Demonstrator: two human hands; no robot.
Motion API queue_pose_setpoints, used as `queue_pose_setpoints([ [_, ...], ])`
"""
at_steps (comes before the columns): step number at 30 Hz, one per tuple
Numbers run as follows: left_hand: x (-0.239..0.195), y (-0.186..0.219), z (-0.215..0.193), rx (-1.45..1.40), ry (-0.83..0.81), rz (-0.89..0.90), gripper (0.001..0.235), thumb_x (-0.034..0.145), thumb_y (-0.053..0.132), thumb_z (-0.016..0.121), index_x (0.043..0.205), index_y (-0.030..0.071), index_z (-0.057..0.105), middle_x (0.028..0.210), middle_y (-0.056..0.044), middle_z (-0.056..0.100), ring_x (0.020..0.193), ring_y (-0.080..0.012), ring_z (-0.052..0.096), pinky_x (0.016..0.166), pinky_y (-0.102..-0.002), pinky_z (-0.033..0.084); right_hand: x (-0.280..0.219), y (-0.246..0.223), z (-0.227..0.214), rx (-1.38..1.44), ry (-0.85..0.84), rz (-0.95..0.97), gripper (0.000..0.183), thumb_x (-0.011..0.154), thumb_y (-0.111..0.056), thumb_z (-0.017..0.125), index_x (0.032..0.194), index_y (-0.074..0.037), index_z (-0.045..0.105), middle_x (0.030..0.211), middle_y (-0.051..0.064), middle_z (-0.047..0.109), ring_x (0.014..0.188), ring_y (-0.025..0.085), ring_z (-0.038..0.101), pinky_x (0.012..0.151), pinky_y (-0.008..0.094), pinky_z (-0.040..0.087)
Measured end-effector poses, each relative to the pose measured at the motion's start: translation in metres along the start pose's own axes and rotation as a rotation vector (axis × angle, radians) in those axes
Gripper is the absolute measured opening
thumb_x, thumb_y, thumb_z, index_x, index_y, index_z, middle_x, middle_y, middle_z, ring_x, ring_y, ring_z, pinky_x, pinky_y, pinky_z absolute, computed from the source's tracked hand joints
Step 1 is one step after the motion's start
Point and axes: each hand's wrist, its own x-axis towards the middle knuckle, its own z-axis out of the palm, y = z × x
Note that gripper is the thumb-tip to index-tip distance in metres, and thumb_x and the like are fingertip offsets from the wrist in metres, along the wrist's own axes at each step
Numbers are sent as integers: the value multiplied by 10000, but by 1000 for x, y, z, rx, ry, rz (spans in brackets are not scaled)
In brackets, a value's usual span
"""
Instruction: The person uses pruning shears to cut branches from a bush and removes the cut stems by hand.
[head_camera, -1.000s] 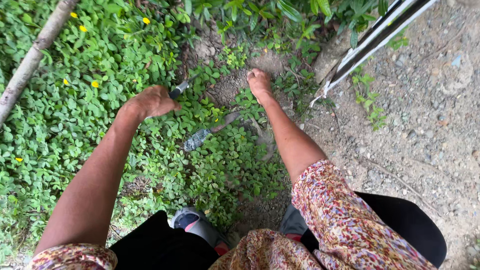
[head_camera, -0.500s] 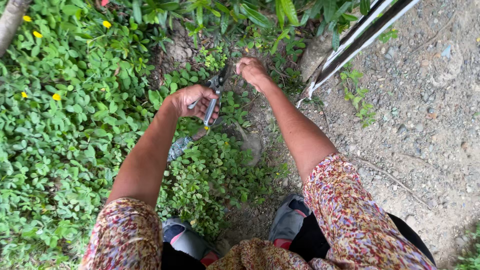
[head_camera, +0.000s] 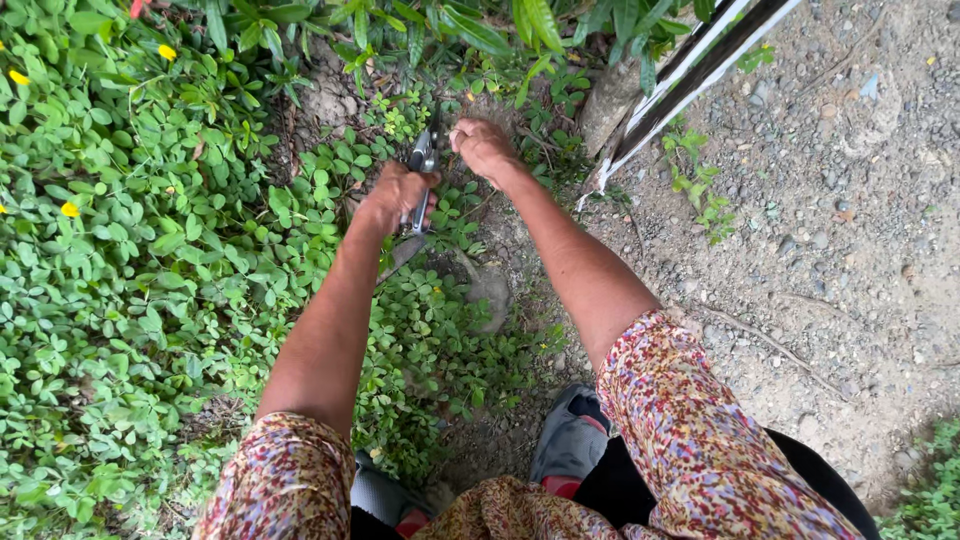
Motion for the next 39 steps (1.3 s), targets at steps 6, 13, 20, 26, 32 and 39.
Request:
queue_pose_setpoints([
  [6, -24, -1, 8, 152, -25, -74, 271, 931, 180, 653, 1143, 16, 695, 769, -126, 649, 546, -203, 542, 457, -363, 406, -41, 12, -50, -179, -8, -109, 309, 1087, -307, 476, 925, -84, 615, 960, 84, 645, 899, 227, 614, 849, 432, 507],
  [13, -122, 97, -44, 884, -118, -100, 299, 939, 213, 580, 1116, -27, 605, 896, -175, 611, 683, -243, 574, 607, -385, 528, -99, 57, -61, -438, -413, 70, 441, 1105, -380, 482, 1078, 4, 698, 1089, 176, 692, 990, 308, 675, 988, 442, 593],
  [20, -174, 106, -84, 1178, -172, -93, 282, 902, 230, 659, 903, -49, 617, 843, -140, 629, 664, -210, 583, 550, -372, 548, -107, 9, -114, -448, -494, -87, 438, 1043, -459, 456, 1362, -194, 596, 1319, 65, 604, 1097, 202, 615, 1014, 463, 460],
  [26, -188, 93, -75, 1013, -115, -57, 309, 935, 269, 667, 917, -39, 685, 791, -129, 660, 641, -218, 567, 547, -349, 470, -148, -27, -211, 369, -95, 42, 728, 1110, -516, 553, 1350, 169, 608, 1153, 291, 663, 857, 258, 723, 795, 384, 673],
  [32, -209, 119, -24, 773, -388, 113, 369, 807, 280, 683, 1121, 86, 694, 796, -55, 692, 686, -172, 627, 658, -357, 547, -166, -49, -208, 685, 300, -360, 1331, 759, -175, 996, 1551, -37, -64, 1569, 287, 115, 1480, 404, 202, 1214, 523, 279],
  [39, -215, 151, 16, 772, -193, 127, 447, 855, 333, 709, 1186, 33, 708, 890, -95, 720, 812, -226, 658, 760, -398, 525, -125, -77, -212, 653, 536, -477, 927, 826, -123, 899, 1511, -5, 286, 1469, 320, 402, 1294, 424, 447, 994, 529, 441],
])
